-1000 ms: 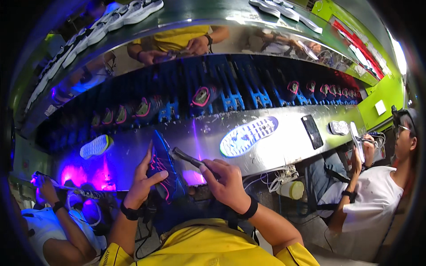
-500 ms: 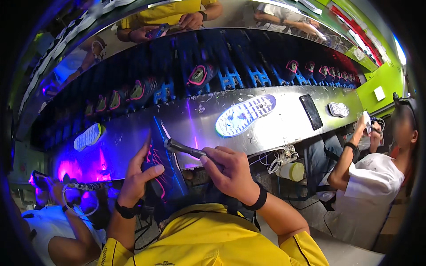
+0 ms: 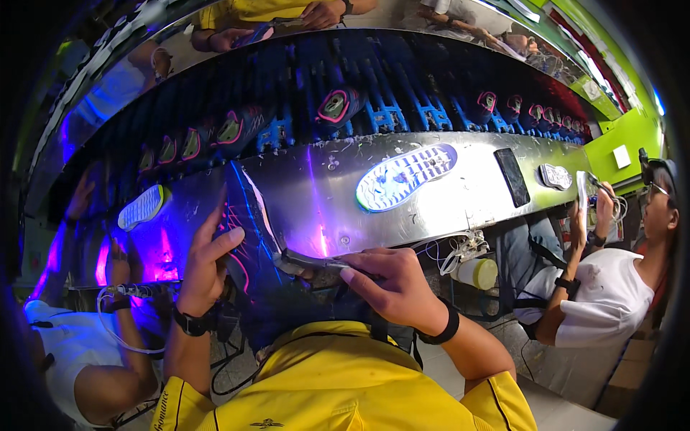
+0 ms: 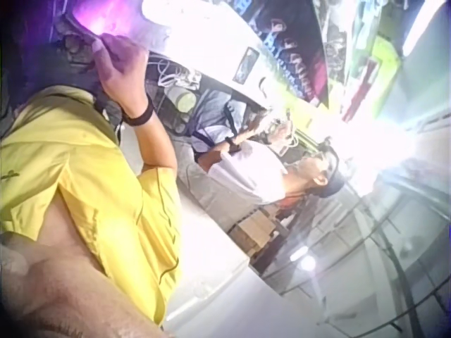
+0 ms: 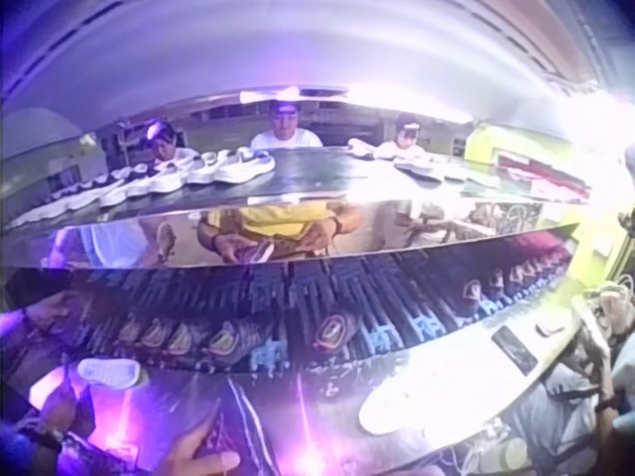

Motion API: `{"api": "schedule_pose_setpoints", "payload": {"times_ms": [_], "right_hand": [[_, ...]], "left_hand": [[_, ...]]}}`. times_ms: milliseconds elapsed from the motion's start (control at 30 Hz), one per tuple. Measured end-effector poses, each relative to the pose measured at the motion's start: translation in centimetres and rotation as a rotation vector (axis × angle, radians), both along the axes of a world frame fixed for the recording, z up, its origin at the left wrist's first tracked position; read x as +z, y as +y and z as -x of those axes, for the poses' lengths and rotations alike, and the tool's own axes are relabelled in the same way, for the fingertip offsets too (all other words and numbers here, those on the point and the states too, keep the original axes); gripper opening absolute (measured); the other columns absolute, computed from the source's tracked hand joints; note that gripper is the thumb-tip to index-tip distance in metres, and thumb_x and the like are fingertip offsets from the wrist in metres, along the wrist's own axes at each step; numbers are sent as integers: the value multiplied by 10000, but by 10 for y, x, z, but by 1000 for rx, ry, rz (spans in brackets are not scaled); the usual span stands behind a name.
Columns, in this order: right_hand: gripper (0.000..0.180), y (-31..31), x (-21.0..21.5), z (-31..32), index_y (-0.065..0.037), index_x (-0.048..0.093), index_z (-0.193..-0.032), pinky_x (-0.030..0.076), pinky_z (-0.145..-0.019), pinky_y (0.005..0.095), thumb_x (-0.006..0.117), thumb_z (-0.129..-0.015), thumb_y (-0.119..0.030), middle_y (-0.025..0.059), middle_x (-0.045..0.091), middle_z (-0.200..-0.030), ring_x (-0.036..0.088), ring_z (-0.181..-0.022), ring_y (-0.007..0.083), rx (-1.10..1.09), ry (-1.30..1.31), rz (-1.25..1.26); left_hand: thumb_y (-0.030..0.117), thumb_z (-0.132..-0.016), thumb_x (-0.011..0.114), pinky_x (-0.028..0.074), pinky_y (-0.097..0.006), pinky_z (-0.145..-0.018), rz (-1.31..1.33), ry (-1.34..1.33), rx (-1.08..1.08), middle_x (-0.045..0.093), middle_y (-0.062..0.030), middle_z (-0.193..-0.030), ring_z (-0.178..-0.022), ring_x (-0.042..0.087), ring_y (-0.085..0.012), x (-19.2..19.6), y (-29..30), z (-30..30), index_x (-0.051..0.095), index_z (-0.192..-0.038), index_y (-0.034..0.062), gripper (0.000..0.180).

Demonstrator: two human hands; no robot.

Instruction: The worker uses a brush to apply a layer of adhesive or primer to the upper edges and bonding surfaces of athletic shoe components on an assembly line.

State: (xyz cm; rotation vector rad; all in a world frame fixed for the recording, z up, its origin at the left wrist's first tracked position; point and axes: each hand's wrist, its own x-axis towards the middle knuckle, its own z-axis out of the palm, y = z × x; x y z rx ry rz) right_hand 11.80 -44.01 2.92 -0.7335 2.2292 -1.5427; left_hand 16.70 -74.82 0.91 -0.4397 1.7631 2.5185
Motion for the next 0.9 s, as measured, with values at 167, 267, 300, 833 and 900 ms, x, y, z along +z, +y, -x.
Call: {"api": "schedule_pose_setpoints", "payload": {"times_ms": [167,267,300,833,900], "right_hand": [[209,3,13,4,44,776,-1093,504,-597,385,739,-947,-100,174,682,-761,659,-627,320,19,102,-50],[201,-3,28,10,37,771,-1092,496,-565,376,743,-928,-77,162,679,-764,655,-608,313,10,187,-114],[200,-4,29,12,32,771,-1088,492,-555,373,748,-919,-71,158,677,-764,650,-599,309,3,239,-108],[249,-18,43,58,-36,785,-1069,505,-578,413,798,-827,-92,115,681,-769,659,-645,320,94,696,-55],[278,-18,42,64,12,779,-1106,538,-609,396,773,-833,-36,160,722,-834,698,-679,316,132,690,-35]], "left_hand": [[101,-1013,685,600,-299,-943,-108,-104,70,679,-75,-1347,-1127,706,-141,6,2,3,377,-1650,43,710],[160,-1043,676,642,-290,-837,-153,-159,104,731,-62,-1226,-1019,751,-135,3,3,4,512,-1549,52,542],[181,-1050,676,648,-292,-824,-160,-186,110,739,-61,-1202,-1007,758,-137,5,4,5,553,-1503,53,487],[519,-1105,528,620,-311,-550,-394,-479,36,759,-184,-1117,-723,770,-289,8,-2,-12,627,-1354,24,564],[486,-1110,514,617,-309,-546,-409,-487,43,746,-204,-1071,-705,756,-285,-7,-4,-22,615,-1361,16,542]]}}
